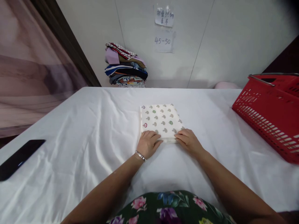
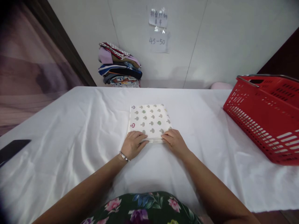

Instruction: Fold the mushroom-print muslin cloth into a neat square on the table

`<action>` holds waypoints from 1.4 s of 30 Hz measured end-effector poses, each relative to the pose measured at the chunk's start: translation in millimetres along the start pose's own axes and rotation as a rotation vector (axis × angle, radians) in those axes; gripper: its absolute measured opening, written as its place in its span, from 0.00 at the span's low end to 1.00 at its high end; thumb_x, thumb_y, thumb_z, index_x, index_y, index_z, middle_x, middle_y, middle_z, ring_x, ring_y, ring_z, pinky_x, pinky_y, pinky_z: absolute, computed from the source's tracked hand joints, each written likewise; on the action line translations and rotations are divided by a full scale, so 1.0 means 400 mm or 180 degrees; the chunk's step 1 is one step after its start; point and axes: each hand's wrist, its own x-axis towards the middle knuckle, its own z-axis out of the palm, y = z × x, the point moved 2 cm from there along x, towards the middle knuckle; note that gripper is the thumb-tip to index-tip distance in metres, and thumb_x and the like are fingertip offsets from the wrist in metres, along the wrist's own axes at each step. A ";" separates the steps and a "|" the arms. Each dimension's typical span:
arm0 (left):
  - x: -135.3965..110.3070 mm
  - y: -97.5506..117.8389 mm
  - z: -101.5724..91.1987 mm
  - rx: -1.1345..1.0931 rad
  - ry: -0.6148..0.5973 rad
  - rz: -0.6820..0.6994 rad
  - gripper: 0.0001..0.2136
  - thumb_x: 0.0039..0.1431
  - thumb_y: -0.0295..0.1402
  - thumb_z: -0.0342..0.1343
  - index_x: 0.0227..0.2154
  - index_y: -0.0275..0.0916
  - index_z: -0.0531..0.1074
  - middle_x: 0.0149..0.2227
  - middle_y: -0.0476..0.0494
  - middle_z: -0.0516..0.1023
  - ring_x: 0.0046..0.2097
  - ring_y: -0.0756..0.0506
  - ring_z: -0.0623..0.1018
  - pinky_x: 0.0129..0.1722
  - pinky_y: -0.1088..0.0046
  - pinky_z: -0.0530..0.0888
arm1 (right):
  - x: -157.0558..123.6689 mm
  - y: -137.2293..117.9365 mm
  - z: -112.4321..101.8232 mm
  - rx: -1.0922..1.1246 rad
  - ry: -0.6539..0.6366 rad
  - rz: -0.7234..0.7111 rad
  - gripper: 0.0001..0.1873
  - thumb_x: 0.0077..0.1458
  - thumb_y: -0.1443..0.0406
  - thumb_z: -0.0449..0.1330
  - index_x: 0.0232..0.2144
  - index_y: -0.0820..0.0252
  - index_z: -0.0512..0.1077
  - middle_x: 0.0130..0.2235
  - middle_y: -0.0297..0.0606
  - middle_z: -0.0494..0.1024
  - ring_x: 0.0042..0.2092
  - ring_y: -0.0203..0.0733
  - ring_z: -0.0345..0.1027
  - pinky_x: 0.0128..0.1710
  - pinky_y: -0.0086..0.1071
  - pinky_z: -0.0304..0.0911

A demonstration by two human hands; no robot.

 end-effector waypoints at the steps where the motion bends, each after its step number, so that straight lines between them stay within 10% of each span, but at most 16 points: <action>1: 0.001 -0.001 0.001 0.0012 -0.0010 -0.0025 0.09 0.59 0.36 0.50 0.37 0.40 0.72 0.34 0.45 0.72 0.38 0.45 0.69 0.41 0.65 0.65 | 0.000 0.001 0.001 -0.0011 0.0030 0.0020 0.10 0.59 0.66 0.51 0.39 0.55 0.71 0.37 0.39 0.73 0.40 0.41 0.64 0.42 0.38 0.58; 30: -0.004 0.005 0.011 0.0512 0.0063 0.0067 0.14 0.55 0.20 0.45 0.35 0.42 0.72 0.45 0.44 0.71 0.40 0.45 0.70 0.40 0.68 0.69 | 0.006 -0.017 0.002 -0.0050 0.0208 0.0091 0.14 0.58 0.71 0.45 0.35 0.57 0.71 0.38 0.40 0.74 0.41 0.42 0.65 0.41 0.39 0.60; 42: -0.002 0.014 0.003 0.0421 0.0059 0.0007 0.08 0.59 0.30 0.48 0.36 0.42 0.71 0.43 0.44 0.71 0.40 0.45 0.70 0.41 0.66 0.68 | 0.004 -0.027 0.006 -0.0249 0.0063 0.0108 0.11 0.59 0.67 0.48 0.38 0.56 0.71 0.42 0.42 0.72 0.43 0.44 0.64 0.43 0.40 0.59</action>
